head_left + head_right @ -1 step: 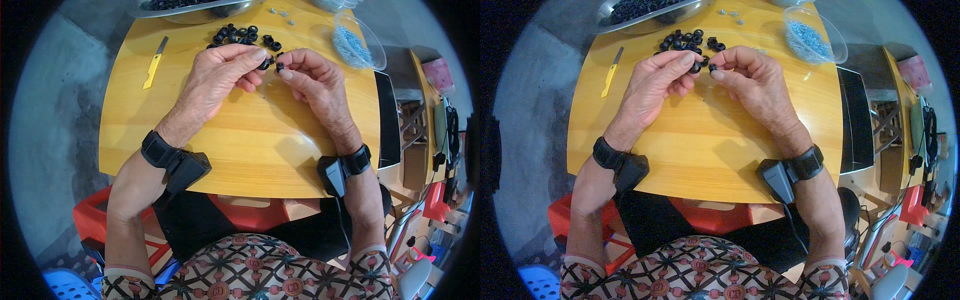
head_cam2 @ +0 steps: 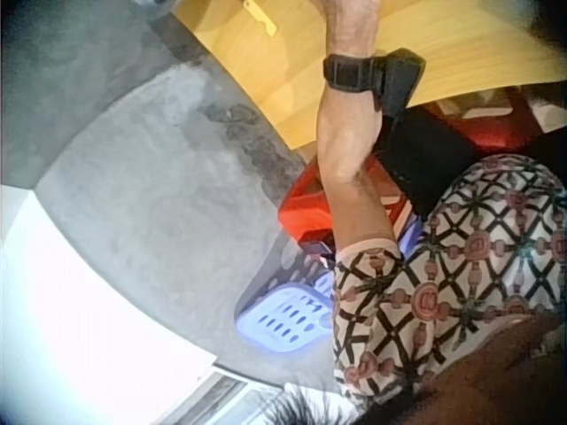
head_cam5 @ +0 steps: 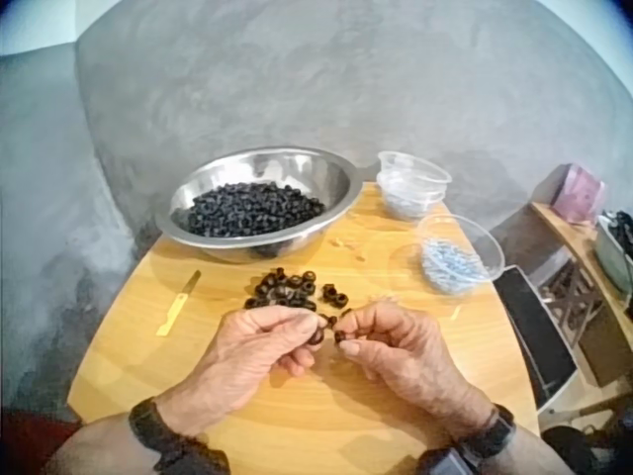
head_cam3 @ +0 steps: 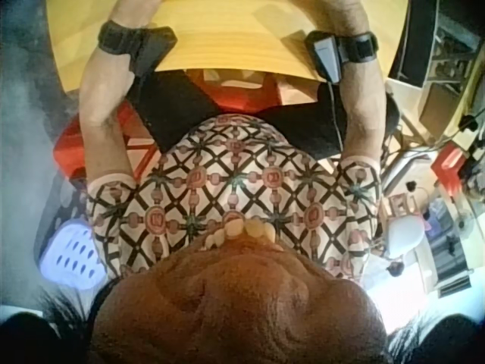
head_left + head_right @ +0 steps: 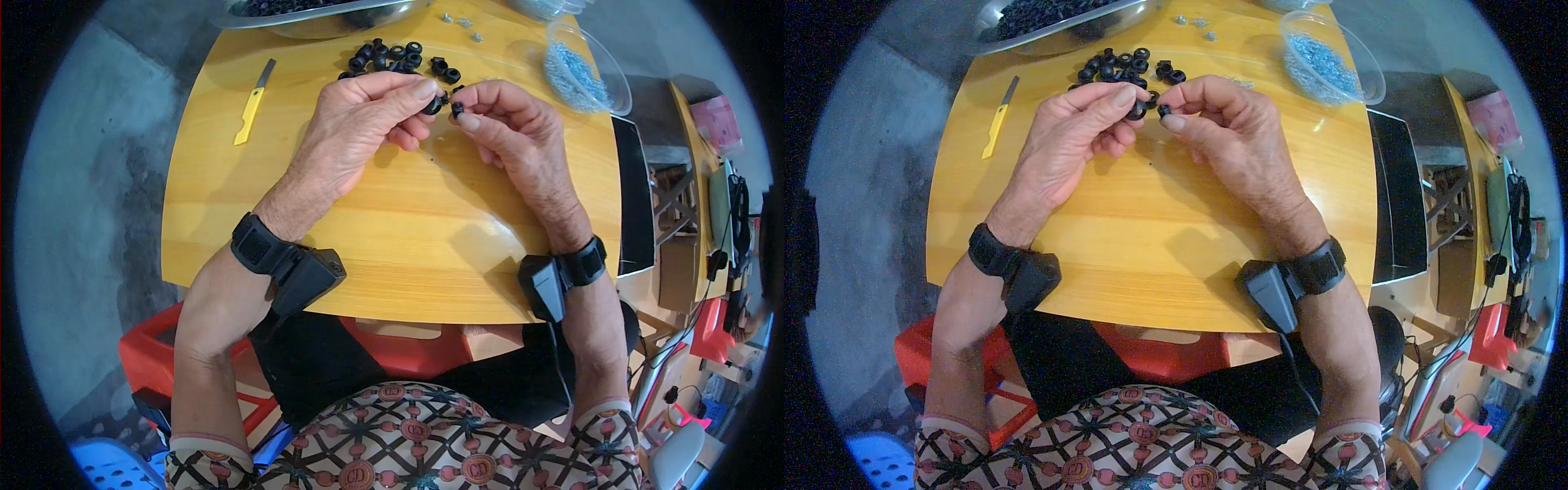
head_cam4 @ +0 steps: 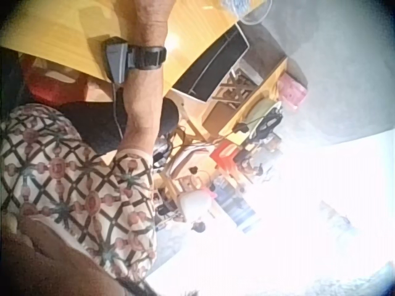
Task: The recorder is manually assembling small black plastic rings by inserting tiny metal pins or clips into them on a wooden table.
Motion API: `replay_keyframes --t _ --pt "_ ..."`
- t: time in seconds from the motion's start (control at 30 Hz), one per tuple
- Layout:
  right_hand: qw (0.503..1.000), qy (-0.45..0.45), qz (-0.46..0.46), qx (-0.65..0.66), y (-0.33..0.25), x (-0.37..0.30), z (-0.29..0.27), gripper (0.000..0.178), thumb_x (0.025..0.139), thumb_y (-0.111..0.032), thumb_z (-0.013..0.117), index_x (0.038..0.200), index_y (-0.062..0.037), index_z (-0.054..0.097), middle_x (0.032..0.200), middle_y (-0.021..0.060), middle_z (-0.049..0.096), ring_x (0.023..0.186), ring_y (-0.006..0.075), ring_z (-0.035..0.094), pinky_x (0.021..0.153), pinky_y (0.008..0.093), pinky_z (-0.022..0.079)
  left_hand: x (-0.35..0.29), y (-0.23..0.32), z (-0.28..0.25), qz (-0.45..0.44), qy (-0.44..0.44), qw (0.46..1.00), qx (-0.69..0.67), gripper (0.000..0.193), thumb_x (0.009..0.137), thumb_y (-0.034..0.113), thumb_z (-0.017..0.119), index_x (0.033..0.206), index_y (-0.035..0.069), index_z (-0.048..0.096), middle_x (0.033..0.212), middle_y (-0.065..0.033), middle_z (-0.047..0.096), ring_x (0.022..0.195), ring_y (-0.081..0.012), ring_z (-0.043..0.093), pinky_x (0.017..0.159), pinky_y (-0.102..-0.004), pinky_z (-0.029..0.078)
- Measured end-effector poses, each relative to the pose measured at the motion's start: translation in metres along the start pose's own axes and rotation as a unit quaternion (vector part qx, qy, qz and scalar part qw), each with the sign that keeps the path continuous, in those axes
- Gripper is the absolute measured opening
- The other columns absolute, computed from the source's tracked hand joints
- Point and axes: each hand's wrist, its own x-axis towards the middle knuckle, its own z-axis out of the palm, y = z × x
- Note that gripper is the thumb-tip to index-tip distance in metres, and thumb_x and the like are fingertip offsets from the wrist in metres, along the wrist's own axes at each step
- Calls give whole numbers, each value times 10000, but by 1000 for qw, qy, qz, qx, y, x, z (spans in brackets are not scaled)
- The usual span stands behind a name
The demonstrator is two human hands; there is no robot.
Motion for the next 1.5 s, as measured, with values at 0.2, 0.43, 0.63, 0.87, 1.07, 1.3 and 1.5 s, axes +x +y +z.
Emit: replay_keyframes --t 0.2,0.43,0.63,0.87,1.07,1.3,1.5 --pt "1000 -7 8 -7 -1 1 0 193 869 -84 662 1052 -21 659 824 -4 657 579 28 506 512 171 405 1 -1 -3 -14 -13 1000 -19 253 926 267 632 1042 49 686 834 -5 665 671 -35 583 592 -160 460" --pt "1000 -10 16 2 -3 1 2 230 877 -83 652 1098 -22 638 844 11 657 574 31 500 496 166 391 0 0 -1 -21 0 1000 4 258 920 277 639 1039 54 687 824 1 664 676 -37 583 607 -167 466" --pt "1000 -19 15 -1 -5 1 1 254 879 -79 643 1125 -19 620 826 8 651 562 28 490 485 162 377 0 0 -1 -12 1 1000 15 270 919 301 638 1028 61 696 795 13 653 658 -34 568 590 -168 447" --pt "999 -23 9 -20 -3 2 1 258 871 -56 632 1127 -25 618 815 7 650 556 29 485 488 164 379 0 0 0 -2 3 1000 21 287 926 313 627 1054 67 699 770 22 639 644 -27 554 579 -167 435" --pt "984 9 -63 -169 7 4 -5 246 859 -51 638 1099 -2 614 785 34 658 635 86 577 591 231 486 8 5 -14 26 39 999 11 278 925 301 629 1049 63 702 773 10 643 644 -24 555 576 -166 443" --pt "925 36 -156 -343 7 4 -5 202 805 -36 658 1007 -26 654 781 126 673 705 210 665 663 307 524 10 4 -14 70 82 993 53 244 903 253 663 1019 44 710 778 -6 651 641 -37 566 561 -169 446" --pt "870 52 -206 -444 6 7 -2 166 766 -55 670 929 -30 650 830 130 663 739 301 663 664 363 530 9 4 -11 54 71 993 72 320 867 243 710 1033 -29 678 768 -51 668 646 -78 616 563 -193 497"
